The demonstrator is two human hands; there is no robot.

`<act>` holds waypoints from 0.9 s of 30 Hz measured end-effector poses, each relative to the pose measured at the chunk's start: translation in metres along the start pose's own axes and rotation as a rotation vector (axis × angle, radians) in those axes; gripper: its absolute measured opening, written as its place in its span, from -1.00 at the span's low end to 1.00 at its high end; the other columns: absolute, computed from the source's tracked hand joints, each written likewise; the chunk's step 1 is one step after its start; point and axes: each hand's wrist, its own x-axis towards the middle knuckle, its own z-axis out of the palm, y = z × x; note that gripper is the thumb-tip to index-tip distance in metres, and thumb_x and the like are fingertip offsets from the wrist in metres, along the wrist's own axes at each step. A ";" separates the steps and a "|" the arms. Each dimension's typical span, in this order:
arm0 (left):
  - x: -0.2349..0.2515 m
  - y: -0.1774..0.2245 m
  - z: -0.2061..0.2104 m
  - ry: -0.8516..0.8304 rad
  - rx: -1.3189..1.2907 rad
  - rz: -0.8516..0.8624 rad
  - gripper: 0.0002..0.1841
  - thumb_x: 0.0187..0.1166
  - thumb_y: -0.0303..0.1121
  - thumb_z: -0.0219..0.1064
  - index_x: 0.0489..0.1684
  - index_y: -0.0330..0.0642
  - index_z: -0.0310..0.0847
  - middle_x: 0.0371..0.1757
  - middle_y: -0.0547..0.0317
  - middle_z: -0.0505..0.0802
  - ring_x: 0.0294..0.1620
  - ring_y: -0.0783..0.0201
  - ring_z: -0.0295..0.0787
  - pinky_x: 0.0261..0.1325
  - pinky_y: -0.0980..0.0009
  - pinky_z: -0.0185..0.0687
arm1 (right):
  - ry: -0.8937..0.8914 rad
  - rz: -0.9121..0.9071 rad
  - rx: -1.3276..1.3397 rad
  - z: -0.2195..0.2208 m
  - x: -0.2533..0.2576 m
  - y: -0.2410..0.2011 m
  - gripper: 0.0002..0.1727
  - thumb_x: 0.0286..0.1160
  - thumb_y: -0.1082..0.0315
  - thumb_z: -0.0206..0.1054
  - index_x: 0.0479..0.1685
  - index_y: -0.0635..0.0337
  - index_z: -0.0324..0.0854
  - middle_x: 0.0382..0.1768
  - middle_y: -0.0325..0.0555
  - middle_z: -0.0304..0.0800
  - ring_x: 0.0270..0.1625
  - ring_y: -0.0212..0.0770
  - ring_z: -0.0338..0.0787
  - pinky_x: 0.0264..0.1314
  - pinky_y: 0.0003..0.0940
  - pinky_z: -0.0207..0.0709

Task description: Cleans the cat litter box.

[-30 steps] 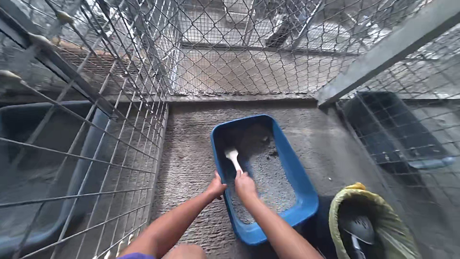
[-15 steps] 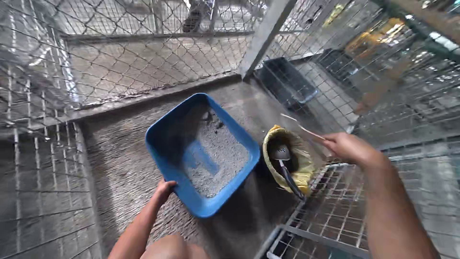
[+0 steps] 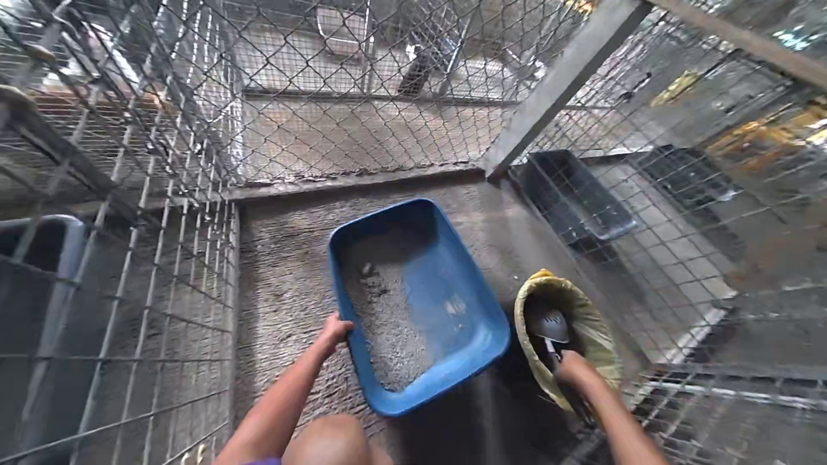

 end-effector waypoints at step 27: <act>0.016 0.040 -0.006 -0.099 -0.073 0.058 -0.09 0.58 -0.58 0.27 0.92 -0.01 -0.24 0.56 -0.45 0.48 0.24 -0.27 0.67 0.04 -0.16 0.67 | 0.020 -0.065 1.117 -0.112 -0.078 0.076 -0.62 0.75 0.31 -0.28 -0.09 0.21 0.49 -0.63 -0.18 0.64 -0.77 -0.40 0.52 -0.79 -0.57 0.34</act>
